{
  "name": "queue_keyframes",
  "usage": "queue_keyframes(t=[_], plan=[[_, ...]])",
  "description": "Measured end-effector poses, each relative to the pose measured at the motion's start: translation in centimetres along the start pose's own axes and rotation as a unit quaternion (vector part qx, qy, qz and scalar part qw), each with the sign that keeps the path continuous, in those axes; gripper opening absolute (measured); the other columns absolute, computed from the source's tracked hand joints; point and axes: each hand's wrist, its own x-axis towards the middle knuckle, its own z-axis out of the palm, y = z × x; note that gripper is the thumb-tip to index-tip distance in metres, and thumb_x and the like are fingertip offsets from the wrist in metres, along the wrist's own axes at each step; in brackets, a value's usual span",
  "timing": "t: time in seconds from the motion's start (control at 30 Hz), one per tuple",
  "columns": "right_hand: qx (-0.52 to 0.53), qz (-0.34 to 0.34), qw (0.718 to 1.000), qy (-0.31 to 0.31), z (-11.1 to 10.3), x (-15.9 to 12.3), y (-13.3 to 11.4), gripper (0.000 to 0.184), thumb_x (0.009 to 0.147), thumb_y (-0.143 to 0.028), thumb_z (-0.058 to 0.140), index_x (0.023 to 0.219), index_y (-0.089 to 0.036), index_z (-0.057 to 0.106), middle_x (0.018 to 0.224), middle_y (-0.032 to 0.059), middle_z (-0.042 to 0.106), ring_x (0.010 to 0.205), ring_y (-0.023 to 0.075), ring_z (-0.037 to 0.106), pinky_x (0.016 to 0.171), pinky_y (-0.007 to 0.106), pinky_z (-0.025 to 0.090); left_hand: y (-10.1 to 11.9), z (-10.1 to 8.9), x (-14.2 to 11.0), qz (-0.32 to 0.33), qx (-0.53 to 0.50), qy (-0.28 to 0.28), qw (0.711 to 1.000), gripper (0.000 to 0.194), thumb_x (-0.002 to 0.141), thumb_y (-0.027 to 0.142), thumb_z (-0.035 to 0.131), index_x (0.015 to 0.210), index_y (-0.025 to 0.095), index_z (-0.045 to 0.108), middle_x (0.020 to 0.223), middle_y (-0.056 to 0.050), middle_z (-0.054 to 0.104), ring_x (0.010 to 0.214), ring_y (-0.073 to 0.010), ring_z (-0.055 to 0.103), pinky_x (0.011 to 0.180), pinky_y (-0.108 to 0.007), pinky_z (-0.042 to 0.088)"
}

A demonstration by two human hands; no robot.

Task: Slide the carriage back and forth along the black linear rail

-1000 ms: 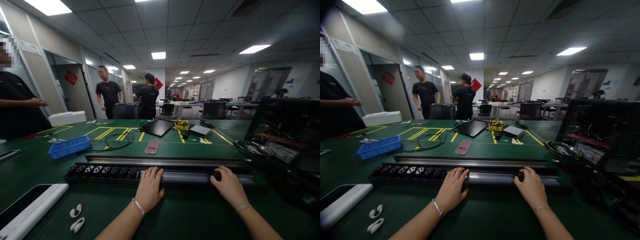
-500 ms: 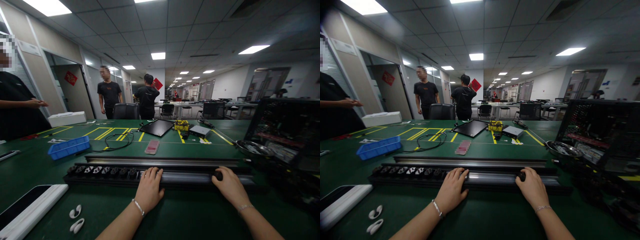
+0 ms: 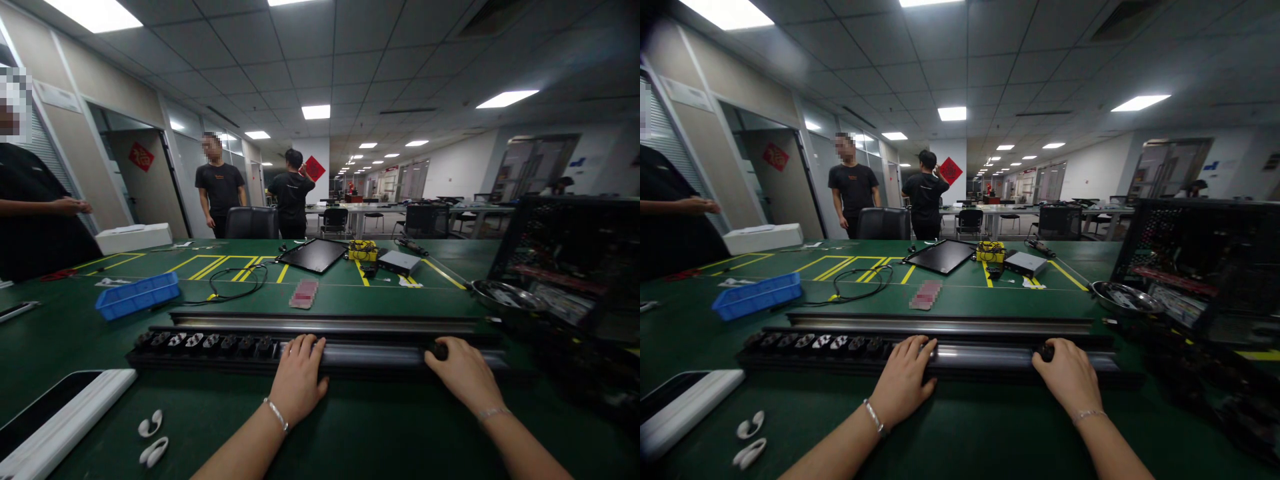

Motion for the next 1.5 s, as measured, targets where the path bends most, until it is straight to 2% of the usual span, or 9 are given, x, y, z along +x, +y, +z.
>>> queue_keyframes(t=[0.53,0.8,1.03,1.2,1.5], plan=[[0.012,0.006,1.0,-0.001,-0.1,0.4,0.5,0.045,0.074,-0.041,0.045,0.106,-0.016,0.064,0.118,0.0129,0.06,0.105,0.0301,0.055,0.082,0.041,0.046,0.1,-0.3,0.0,-0.002,0.003,-0.01,1.0,0.064,0.075,0.034,0.058,0.135,0.024,0.04,0.135,-0.008,0.046,0.127,-0.0278,0.036,0.109,-0.045,0.025],[0.008,0.004,1.0,-0.005,0.0,0.6,0.8,0.045,0.075,-0.038,0.043,0.11,-0.016,0.062,0.117,0.0126,0.061,0.106,0.0298,0.055,0.085,0.041,0.045,0.0,-0.2,0.0,-0.001,0.0,-0.015,1.0,0.063,0.075,0.035,0.057,0.135,0.024,0.04,0.136,-0.008,0.046,0.128,-0.028,0.036,0.109,-0.046,0.025],[-0.017,0.014,1.0,0.02,-0.1,0.7,1.2,0.05,0.072,-0.045,0.046,0.107,-0.013,0.061,0.117,0.0154,0.06,0.107,0.0299,0.055,0.089,0.042,0.044,0.1,-0.3,0.0,-0.002,0.002,-0.012,1.0,0.063,0.075,0.034,0.058,0.134,0.024,0.041,0.135,-0.008,0.046,0.127,-0.0283,0.036,0.109,-0.046,0.025],[-0.02,0.026,0.999,0.005,-0.3,1.0,1.7,0.059,0.07,-0.054,0.046,0.109,-0.013,0.061,0.118,0.016,0.06,0.107,0.0319,0.055,0.09,0.044,0.043,0.1,-0.3,0.0,0.0,0.004,-0.013,1.0,0.064,0.074,0.034,0.058,0.135,0.024,0.04,0.135,-0.008,0.047,0.127,-0.0285,0.036,0.109,-0.046,0.026],[-0.024,0.039,0.998,-0.033,-0.8,1.2,1.9,0.058,0.072,-0.05,0.045,0.114,-0.012,0.06,0.123,0.0155,0.057,0.111,0.032,0.053,0.09,0.043,0.043,0.1,-0.4,-0.1,0.003,-0.001,-0.009,1.0,0.063,0.075,0.034,0.058,0.134,0.023,0.041,0.134,-0.008,0.047,0.127,-0.0278,0.037,0.109,-0.045,0.025]])
